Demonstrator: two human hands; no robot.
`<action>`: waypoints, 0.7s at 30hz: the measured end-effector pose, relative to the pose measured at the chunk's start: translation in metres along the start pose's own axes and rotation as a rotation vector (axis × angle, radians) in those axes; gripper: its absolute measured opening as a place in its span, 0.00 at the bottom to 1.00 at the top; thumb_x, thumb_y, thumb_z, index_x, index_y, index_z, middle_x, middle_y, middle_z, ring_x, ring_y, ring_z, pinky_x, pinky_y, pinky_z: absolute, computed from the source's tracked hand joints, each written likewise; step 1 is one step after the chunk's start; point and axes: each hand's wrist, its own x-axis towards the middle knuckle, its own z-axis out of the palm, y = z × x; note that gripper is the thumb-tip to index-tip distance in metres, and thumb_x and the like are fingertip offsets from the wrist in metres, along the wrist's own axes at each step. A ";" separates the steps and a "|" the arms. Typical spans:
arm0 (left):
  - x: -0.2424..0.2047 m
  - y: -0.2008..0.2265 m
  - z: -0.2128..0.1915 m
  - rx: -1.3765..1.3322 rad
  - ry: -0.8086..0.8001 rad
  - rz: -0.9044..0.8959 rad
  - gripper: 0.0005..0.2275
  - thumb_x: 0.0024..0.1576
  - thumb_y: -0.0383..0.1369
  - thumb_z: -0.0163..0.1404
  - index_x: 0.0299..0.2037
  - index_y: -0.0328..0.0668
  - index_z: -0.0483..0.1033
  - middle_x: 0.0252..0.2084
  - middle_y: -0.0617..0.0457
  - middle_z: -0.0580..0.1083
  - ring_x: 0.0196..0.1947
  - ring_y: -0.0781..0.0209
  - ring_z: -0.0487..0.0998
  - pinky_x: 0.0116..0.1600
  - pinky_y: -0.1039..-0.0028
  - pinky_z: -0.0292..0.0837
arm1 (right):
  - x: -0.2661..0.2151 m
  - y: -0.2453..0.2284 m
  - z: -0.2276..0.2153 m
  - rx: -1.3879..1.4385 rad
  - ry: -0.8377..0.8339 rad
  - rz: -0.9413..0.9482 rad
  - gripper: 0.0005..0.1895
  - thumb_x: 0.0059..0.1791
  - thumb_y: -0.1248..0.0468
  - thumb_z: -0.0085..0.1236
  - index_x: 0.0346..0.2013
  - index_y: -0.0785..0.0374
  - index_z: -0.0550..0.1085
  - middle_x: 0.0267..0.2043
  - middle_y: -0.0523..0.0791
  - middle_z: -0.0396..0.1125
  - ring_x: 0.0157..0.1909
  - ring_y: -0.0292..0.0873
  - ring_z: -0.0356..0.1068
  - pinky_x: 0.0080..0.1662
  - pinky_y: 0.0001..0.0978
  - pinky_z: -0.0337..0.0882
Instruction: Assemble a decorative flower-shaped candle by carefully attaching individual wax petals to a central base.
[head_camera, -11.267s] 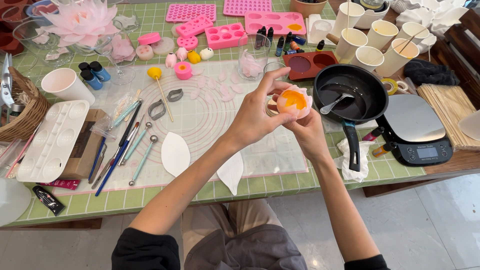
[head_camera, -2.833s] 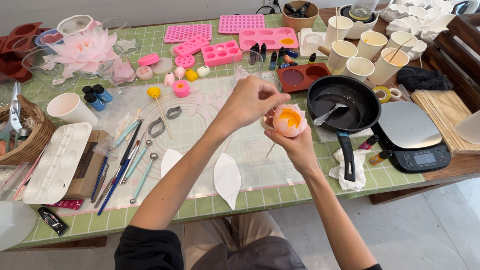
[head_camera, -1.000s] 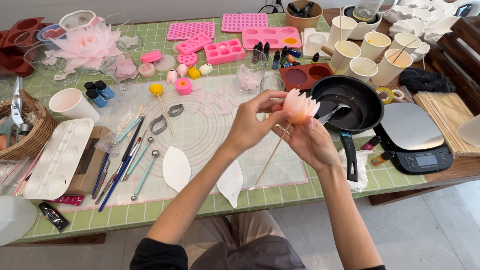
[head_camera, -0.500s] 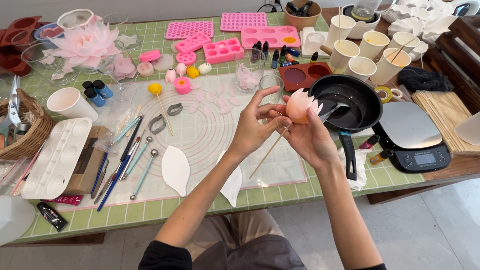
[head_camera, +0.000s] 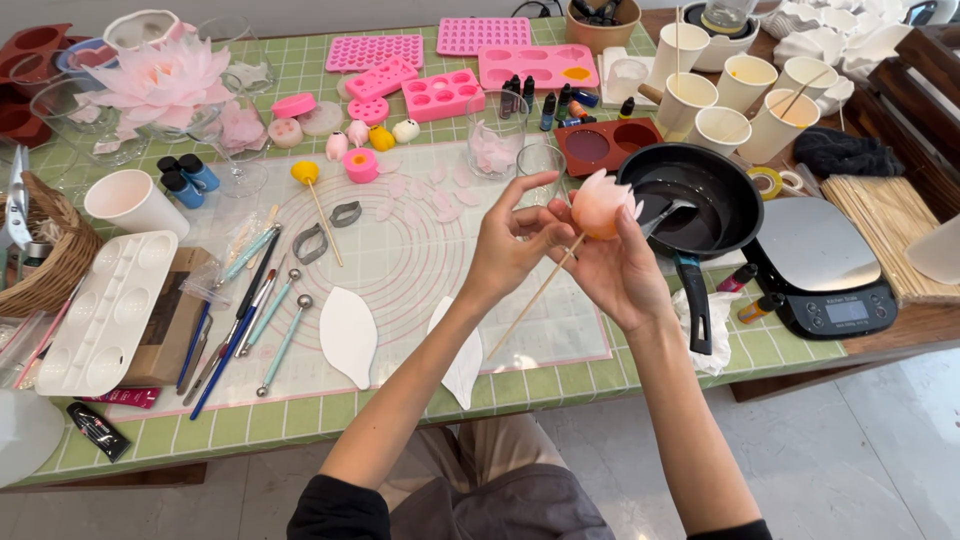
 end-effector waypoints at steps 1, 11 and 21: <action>0.001 0.005 0.002 -0.002 -0.001 -0.003 0.30 0.57 0.38 0.65 0.68 0.40 0.65 0.35 0.52 0.80 0.40 0.69 0.81 0.49 0.74 0.76 | 0.000 0.001 -0.001 0.001 0.004 0.000 0.35 0.54 0.46 0.59 0.66 0.67 0.64 0.65 0.52 0.64 0.66 0.47 0.63 0.74 0.53 0.57; 0.009 0.018 0.009 0.099 0.055 -0.137 0.28 0.53 0.36 0.65 0.62 0.36 0.68 0.35 0.49 0.82 0.38 0.68 0.83 0.44 0.77 0.79 | 0.006 0.010 -0.018 0.080 0.082 0.025 0.30 0.57 0.47 0.53 0.64 0.67 0.66 0.62 0.51 0.66 0.66 0.44 0.66 0.71 0.44 0.61; 0.003 -0.028 0.016 0.039 0.065 -0.150 0.29 0.53 0.35 0.67 0.61 0.32 0.68 0.37 0.50 0.81 0.40 0.70 0.80 0.48 0.77 0.78 | 0.000 0.018 -0.046 0.053 0.103 0.063 0.27 0.58 0.46 0.50 0.61 0.64 0.68 0.59 0.49 0.68 0.63 0.45 0.68 0.67 0.46 0.66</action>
